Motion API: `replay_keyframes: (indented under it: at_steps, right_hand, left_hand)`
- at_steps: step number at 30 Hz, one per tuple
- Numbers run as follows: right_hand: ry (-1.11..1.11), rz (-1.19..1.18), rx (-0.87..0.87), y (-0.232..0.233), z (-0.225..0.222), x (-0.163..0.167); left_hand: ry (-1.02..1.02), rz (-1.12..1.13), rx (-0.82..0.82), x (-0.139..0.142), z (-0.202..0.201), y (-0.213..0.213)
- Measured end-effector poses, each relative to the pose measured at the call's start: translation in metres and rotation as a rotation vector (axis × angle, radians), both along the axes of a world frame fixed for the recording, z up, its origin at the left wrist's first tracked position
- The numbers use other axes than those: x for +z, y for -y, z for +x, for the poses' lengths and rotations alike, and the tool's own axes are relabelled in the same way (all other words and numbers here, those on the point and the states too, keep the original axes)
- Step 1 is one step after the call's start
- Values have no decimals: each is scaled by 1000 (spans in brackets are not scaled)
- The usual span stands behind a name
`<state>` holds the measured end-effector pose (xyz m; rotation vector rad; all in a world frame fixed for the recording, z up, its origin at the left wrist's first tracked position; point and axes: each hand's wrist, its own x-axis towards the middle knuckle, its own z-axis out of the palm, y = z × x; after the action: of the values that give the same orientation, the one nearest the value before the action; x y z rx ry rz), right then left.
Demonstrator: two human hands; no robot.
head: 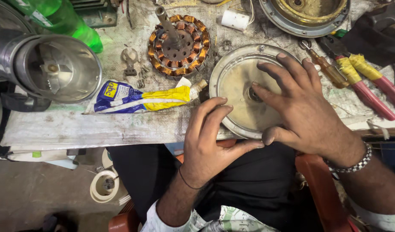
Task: The person rotates the central hub of a circular metal motor housing by hand to check its movement. They then apply a small amount of lubricant from a tube onto the hub and continue rotating it. Finally, they place a second motor housing on top of the first one.
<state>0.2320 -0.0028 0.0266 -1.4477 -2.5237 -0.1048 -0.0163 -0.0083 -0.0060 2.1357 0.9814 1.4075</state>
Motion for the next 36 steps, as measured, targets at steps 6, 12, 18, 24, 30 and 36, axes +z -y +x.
replay_keyframes:
  at_steps: [6,12,18,24,30,36]
  right_hand:
    - [36,12,-17,5,-15,4]
    - [151,52,-19,8,-30,9]
    - [-18,-28,102,-9,-7,15]
    - [-238,-87,28,-3,6,4]
    - [136,23,38,7,-6,-1]
    - [-57,-48,79,0,16,15]
  left_hand:
    - [0,17,0,-1,0,0]
    - [-7,20,-6,0,-1,0]
    - [-16,-13,-5,4,-2,2]
    - [-31,-20,-12,5,-3,2]
    - [-34,-11,-3,4,-2,1]
    - [-8,-18,-11,3,-2,2]
